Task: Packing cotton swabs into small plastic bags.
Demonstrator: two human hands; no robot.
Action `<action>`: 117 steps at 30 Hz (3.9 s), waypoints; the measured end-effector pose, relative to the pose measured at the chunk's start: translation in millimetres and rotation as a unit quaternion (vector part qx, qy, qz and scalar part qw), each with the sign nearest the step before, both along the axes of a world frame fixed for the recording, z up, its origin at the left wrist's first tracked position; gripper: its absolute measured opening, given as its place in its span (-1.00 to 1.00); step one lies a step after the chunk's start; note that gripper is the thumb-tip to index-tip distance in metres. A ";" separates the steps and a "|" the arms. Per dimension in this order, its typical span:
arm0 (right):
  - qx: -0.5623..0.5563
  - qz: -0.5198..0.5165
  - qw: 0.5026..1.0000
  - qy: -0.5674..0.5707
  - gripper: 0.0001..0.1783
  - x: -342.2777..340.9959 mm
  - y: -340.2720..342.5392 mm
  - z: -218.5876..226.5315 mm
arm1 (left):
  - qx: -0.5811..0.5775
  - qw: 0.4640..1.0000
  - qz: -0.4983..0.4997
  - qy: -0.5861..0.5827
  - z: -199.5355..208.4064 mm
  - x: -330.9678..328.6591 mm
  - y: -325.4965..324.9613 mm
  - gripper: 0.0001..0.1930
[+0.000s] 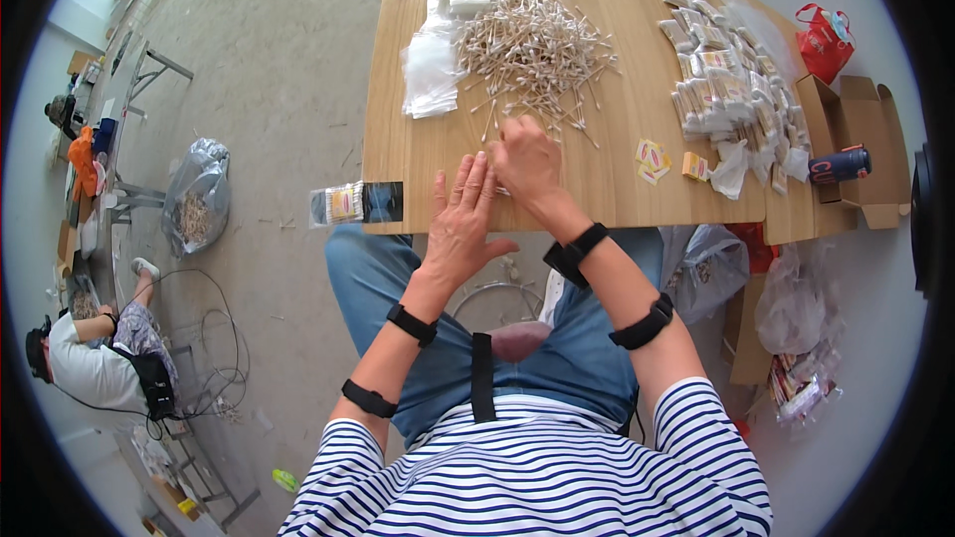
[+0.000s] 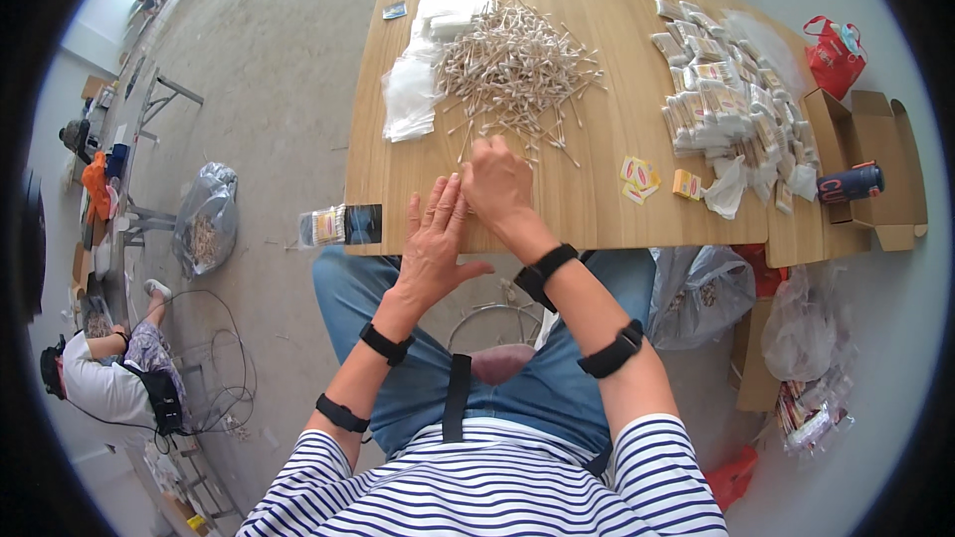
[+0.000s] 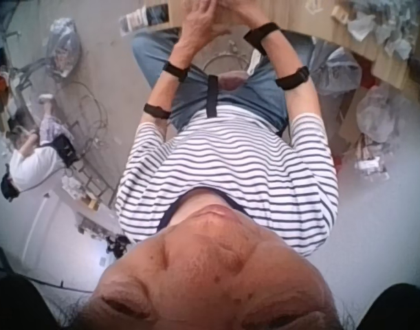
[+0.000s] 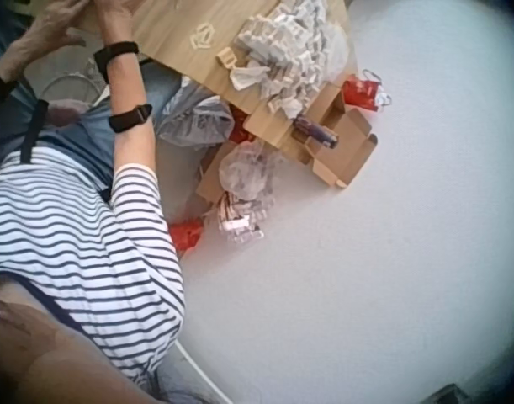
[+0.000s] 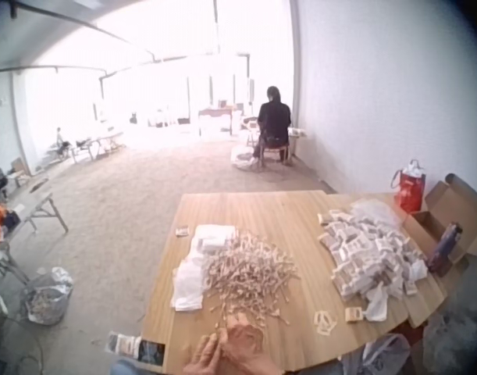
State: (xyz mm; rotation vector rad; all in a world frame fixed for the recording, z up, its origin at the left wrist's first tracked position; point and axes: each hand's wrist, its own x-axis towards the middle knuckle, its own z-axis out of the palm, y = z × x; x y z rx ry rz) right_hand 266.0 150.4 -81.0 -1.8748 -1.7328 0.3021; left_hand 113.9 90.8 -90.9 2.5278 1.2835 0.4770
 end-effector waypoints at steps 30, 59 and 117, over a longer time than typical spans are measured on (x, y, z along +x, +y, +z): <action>-0.053 -0.013 0.995 -0.079 -0.74 -19.9 62.9 -1.0 | 0.055 0.998 0.013 0.016 -27.1 17.5 3.3 0.10; -0.005 0.091 0.996 -0.001 -0.94 17.6 -8.6 -21.1 | 0.054 0.998 0.019 0.021 -25.5 15.3 3.5 0.23; -0.019 0.136 0.974 -0.179 0.29 -0.1 -84.4 -34.0 | -0.005 0.989 0.124 0.078 -6.5 -5.4 -18.7 0.13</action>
